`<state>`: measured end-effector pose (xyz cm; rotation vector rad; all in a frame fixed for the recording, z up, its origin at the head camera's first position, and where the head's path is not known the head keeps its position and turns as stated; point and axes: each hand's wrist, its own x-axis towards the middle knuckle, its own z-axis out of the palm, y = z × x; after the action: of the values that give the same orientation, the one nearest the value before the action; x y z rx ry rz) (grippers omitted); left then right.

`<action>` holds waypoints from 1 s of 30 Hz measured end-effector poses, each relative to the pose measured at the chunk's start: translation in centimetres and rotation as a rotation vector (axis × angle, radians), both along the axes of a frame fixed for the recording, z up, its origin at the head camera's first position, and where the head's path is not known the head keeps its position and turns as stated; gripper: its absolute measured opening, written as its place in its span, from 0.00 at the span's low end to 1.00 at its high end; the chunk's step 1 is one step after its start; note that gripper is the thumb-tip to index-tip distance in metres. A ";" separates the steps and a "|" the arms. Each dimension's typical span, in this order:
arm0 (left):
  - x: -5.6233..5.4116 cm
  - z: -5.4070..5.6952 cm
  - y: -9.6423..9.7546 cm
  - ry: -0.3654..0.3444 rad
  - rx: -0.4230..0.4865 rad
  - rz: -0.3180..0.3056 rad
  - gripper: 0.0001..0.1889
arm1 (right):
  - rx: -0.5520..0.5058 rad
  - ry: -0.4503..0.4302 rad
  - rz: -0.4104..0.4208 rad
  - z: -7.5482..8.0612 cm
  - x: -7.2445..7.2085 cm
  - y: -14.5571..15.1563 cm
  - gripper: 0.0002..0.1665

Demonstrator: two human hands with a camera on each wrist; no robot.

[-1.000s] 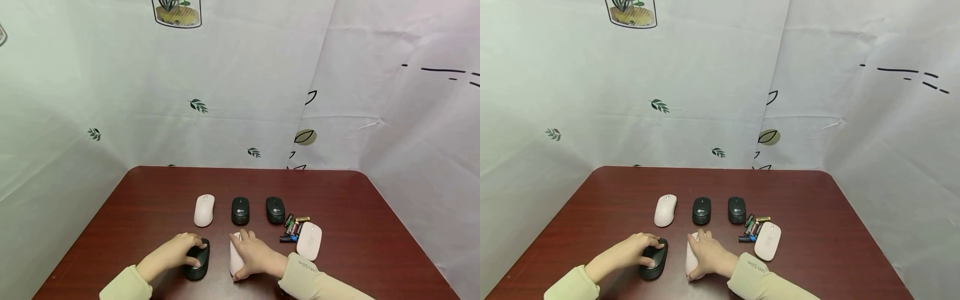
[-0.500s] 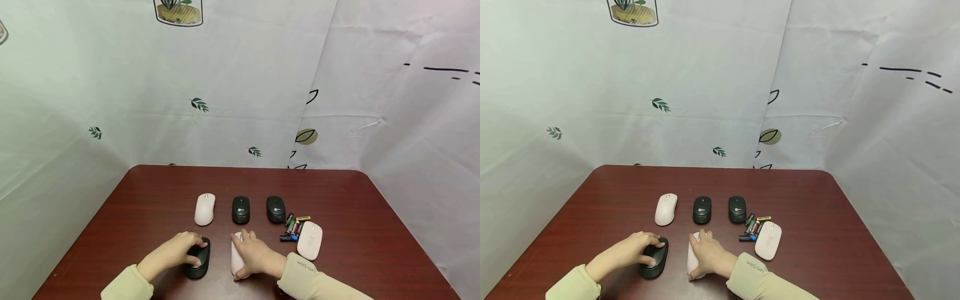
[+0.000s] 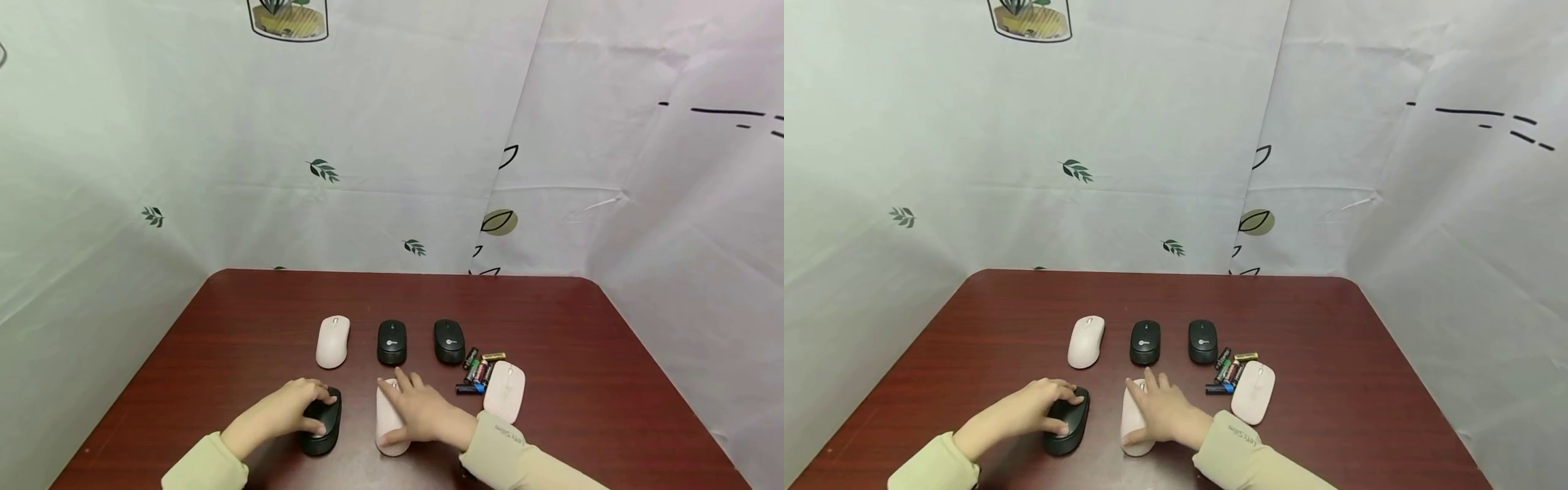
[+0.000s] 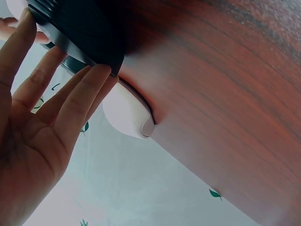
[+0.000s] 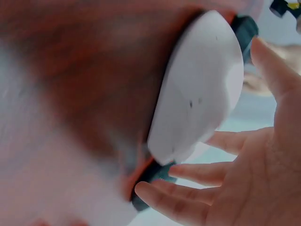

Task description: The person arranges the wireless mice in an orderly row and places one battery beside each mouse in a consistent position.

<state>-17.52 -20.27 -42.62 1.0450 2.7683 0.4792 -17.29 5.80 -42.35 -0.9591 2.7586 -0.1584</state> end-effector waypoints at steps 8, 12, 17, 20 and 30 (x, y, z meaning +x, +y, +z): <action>0.0 -0.1 0.3 0.005 0.016 -0.004 0.21 | -0.179 0.007 -0.047 1.1 -0.9 4.3 0.43; -0.2 0.0 0.4 -0.009 0.021 0.011 0.21 | -0.223 0.038 -0.146 1.6 -1.6 7.0 0.41; -0.4 0.2 0.4 -0.021 0.009 0.031 0.23 | -0.171 0.046 -0.337 2.3 -2.4 10.3 0.35; -0.2 0.4 0.5 -0.035 -0.003 0.038 0.23 | -0.134 0.016 -0.419 2.2 -2.8 11.8 0.30; 0.5 0.7 1.2 0.012 -0.045 0.070 0.25 | -0.145 -0.057 -0.488 1.2 -3.8 14.5 0.28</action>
<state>-16.97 -19.05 -41.91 0.9465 2.8203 0.4180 -21.10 20.25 -41.12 -0.2820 2.9021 -0.4586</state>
